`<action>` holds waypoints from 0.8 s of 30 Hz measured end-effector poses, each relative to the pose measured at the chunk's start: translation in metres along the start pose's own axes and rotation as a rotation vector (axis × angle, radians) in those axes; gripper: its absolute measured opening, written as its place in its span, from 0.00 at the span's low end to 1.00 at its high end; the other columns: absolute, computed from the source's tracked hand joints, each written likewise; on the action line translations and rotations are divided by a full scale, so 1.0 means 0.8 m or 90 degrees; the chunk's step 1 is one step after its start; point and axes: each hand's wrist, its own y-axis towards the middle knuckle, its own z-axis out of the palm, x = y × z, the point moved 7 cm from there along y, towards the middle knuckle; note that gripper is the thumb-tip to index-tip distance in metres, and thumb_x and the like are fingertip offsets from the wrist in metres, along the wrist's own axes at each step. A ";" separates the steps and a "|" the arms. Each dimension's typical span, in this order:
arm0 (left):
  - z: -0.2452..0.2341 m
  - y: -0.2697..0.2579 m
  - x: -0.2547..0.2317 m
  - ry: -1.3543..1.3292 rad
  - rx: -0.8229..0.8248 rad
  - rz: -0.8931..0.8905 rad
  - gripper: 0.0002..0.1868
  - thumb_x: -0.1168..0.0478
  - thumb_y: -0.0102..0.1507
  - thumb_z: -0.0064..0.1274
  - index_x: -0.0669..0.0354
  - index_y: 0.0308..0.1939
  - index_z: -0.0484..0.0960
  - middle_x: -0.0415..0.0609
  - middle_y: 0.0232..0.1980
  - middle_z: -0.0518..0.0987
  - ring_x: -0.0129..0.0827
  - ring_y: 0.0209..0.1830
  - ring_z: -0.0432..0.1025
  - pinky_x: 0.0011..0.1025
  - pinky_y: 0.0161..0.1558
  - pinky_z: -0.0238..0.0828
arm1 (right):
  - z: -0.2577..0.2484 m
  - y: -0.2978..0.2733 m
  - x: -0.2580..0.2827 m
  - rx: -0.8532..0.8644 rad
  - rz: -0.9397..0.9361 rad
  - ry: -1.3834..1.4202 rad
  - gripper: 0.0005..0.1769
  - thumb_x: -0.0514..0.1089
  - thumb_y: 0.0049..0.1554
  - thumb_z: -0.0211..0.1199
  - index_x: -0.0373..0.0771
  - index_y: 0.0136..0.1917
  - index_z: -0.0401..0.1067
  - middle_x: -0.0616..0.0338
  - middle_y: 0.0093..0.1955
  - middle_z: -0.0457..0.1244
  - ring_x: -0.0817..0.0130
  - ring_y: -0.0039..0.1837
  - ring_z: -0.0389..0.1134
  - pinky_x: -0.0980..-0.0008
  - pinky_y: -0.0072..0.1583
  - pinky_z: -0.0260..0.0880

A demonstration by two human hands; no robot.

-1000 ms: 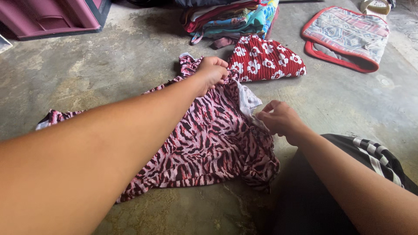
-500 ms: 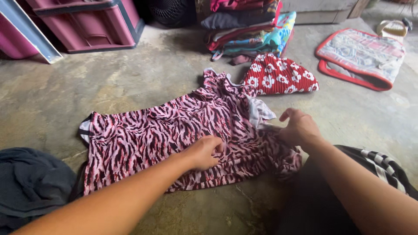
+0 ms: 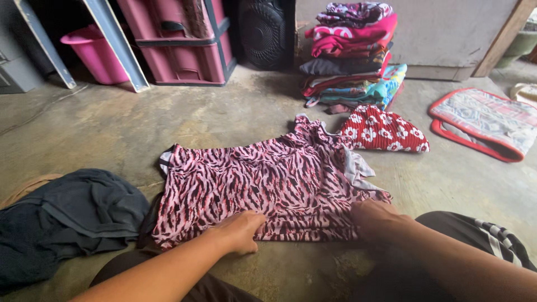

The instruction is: The person folds a patterned pink and black top and a brown t-shirt on the floor. They smooth and align each garment, fold sleeves and sides, then roll or fold them into compact rectangles and place them on a growing stack.

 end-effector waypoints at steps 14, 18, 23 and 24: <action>-0.015 -0.027 0.056 0.097 -0.129 -0.211 0.09 0.70 0.57 0.60 0.60 0.42 0.84 0.54 0.46 0.82 0.43 0.50 0.78 0.45 0.59 0.71 | -0.035 0.027 -0.057 -0.251 -0.094 0.160 0.11 0.31 0.44 0.59 0.42 0.40 0.76 0.55 0.43 0.73 0.60 0.49 0.75 0.59 0.51 0.75; -0.038 -0.025 0.067 -0.031 -0.270 -0.194 0.07 0.76 0.62 0.51 0.64 0.38 0.81 0.53 0.43 0.81 0.41 0.42 0.79 0.40 0.51 0.78 | -0.046 0.020 -0.062 -0.357 -0.118 0.143 0.06 0.31 0.45 0.61 0.40 0.35 0.74 0.56 0.47 0.68 0.58 0.50 0.71 0.57 0.51 0.73; -0.059 -0.047 0.093 0.021 -0.288 -0.209 0.09 0.78 0.56 0.56 0.66 0.39 0.80 0.57 0.47 0.77 0.49 0.45 0.77 0.42 0.50 0.76 | -0.060 0.002 -0.056 -0.362 -0.186 0.044 0.03 0.35 0.49 0.65 0.40 0.39 0.74 0.59 0.47 0.69 0.62 0.52 0.71 0.57 0.52 0.73; -0.060 -0.054 0.099 0.033 -0.280 -0.227 0.10 0.76 0.57 0.57 0.65 0.41 0.80 0.58 0.48 0.77 0.51 0.46 0.78 0.44 0.50 0.76 | -0.058 0.005 -0.055 -0.317 -0.158 -0.006 0.02 0.38 0.52 0.64 0.43 0.41 0.76 0.60 0.50 0.68 0.65 0.53 0.71 0.59 0.53 0.74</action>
